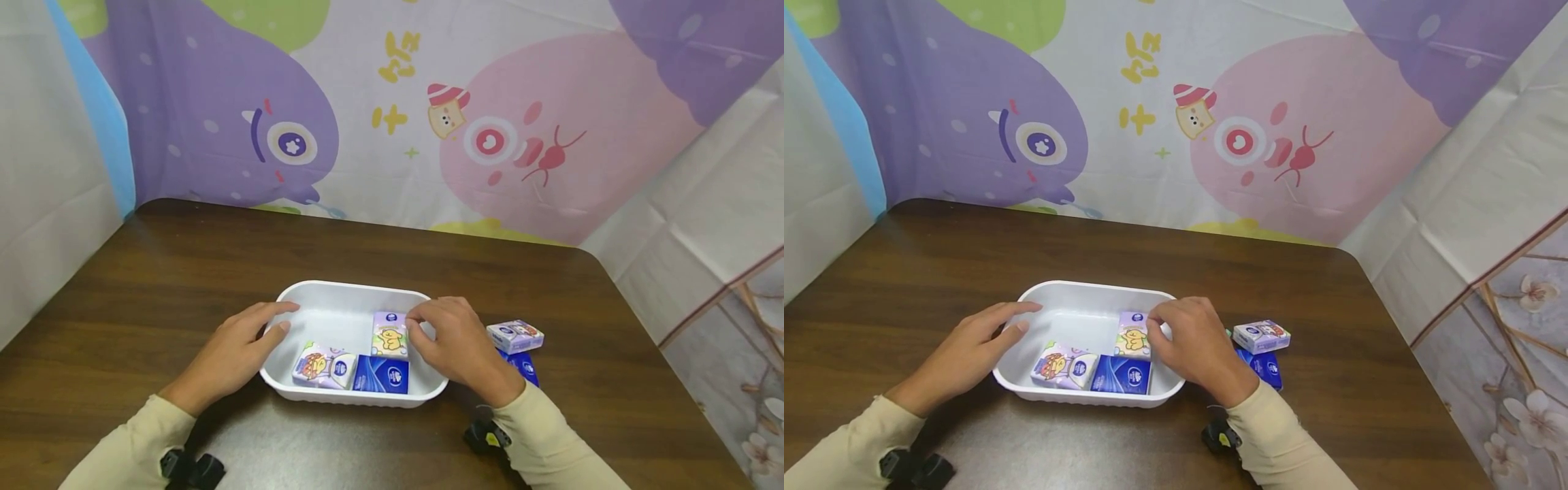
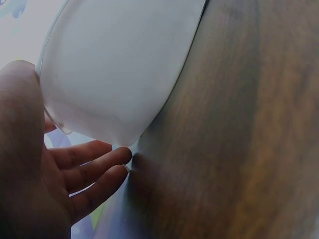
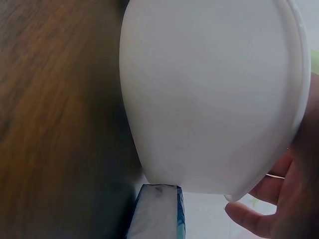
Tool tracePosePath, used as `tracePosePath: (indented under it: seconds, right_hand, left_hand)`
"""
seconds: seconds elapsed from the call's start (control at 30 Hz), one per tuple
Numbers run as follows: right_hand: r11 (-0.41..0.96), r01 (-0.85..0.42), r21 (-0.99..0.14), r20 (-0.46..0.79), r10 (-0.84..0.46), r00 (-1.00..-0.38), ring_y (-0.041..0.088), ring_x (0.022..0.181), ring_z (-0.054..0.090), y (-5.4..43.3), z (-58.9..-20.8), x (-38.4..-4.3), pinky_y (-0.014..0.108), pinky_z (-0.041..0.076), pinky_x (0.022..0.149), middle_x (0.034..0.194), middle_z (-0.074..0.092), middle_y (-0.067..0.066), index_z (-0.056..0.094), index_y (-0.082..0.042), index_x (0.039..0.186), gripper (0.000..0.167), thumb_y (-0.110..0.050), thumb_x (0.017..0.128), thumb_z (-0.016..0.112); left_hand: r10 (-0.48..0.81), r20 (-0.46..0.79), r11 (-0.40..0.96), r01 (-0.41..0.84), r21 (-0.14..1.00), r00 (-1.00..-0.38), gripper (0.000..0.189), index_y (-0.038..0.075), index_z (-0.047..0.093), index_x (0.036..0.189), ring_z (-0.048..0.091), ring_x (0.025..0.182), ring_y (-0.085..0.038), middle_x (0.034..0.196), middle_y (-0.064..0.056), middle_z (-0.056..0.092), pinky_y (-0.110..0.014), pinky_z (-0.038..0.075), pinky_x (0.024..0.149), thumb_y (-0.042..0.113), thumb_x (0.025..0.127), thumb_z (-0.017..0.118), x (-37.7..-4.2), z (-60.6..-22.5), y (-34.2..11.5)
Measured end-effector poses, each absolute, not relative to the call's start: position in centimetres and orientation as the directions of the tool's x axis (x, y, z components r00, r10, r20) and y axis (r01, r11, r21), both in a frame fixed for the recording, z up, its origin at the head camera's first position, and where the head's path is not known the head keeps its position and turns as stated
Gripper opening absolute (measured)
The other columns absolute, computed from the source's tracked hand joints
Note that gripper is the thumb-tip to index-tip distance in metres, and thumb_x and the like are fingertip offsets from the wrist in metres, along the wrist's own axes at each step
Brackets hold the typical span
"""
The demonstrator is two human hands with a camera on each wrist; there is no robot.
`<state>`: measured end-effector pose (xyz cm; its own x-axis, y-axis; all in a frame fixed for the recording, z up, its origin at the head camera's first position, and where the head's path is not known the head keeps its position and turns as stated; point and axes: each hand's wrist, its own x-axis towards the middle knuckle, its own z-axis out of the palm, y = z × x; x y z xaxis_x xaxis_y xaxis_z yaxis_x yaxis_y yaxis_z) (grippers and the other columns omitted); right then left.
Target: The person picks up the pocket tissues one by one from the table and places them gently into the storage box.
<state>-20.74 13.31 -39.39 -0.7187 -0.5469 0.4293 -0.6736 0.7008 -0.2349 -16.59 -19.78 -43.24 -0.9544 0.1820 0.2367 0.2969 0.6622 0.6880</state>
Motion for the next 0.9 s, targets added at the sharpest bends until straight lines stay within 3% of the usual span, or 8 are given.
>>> tracePosePath:
  seconds: [0.9]
  right_hand:
    - [0.706, -0.669, -0.232, 0.449, -0.533, -0.717, 0.013, 0.083, 0.067, 13.59, -39.15, -20.91, 0.04, 0.048, 0.092, 0.086, 0.074, -0.004, 0.077, -0.013, 0.09, 0.01, -0.018, 0.092, 0.068]
  left_hand:
    - [0.179, 0.228, 0.667, 0.289, 0.687, -0.957, 0.034, 0.015, 0.063, 0.134, 0.055, 0.125, -0.033, 0.133, -0.01, 0.062, -0.058, 0.041, 0.101, 0.029, 0.104, 0.055, -16.64, -43.16, -19.81]
